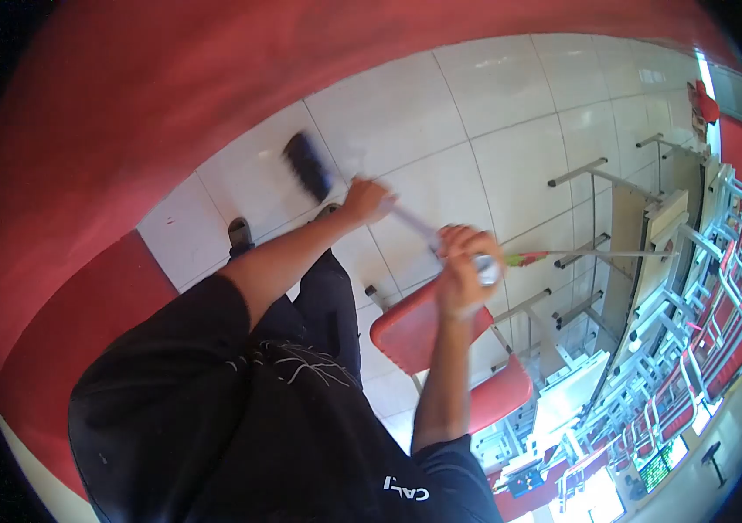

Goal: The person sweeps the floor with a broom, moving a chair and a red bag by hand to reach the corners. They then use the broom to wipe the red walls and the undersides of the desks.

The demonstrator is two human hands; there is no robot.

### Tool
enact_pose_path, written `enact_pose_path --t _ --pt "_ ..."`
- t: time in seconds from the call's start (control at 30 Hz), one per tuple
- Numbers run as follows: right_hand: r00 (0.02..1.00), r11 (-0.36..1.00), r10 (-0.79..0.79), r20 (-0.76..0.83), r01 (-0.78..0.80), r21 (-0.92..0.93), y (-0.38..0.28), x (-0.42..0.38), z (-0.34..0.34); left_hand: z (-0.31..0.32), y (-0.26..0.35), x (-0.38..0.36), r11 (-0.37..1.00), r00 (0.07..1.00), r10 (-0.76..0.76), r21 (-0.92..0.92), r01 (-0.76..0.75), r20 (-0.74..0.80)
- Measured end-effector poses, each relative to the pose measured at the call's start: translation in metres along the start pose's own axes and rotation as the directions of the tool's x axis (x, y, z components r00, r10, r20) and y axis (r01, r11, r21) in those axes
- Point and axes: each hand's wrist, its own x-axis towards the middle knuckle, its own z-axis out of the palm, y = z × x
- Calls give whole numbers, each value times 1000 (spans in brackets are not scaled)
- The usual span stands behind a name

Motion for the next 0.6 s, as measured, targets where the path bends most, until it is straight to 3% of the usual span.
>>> enact_pose_path --t 0.1,0.13,0.17,0.23,0.27,0.3,0.37,0.4,0.43,0.47,0.53,0.6 --pt "983 952 -147 110 171 -252 -21 31 -1 -1 55 97 994 970 102 -20 -109 -222" --pt "967 911 -191 166 238 -337 -23 35 -3 -10 69 122 986 975 106 -108 -129 -193" --pt "955 895 -241 174 288 -341 -31 38 -7 -2 77 139 942 927 200 -197 -271 -318" --pt "927 860 -326 185 372 -348 -59 31 -17 -12 109 143 906 883 236 -236 -351 -406" --pt "942 902 -287 175 327 -283 -78 24 -26 -21 130 139 883 857 258 -252 -397 -446" --pt "952 931 -259 166 291 -218 -100 16 -36 -33 146 120 926 892 276 -149 -346 -359" --pt "980 975 -159 123 176 -137 -123 5 -51 -40 155 72 959 953 224 -126 -253 -204" --pt "992 989 -88 94 98 -112 -125 1 -58 -27 144 49 956 951 234 -132 -263 -203" --pt "997 997 -18 71 24 -80 -122 -1 -64 -26 131 31 987 985 156 -47 -153 76" --pt "999 994 54 -2 -54 -97 -109 -2 -67 -13 112 20 992 988 118 -50 -113 103" --pt "991 988 128 41 -124 -94 -77 13 -69 -2 82 32 998 981 33 -66 -21 191" --pt "999 999 -1 43 2 -45 -48 45 -72 14 67 88 996 996 53 70 -58 73"
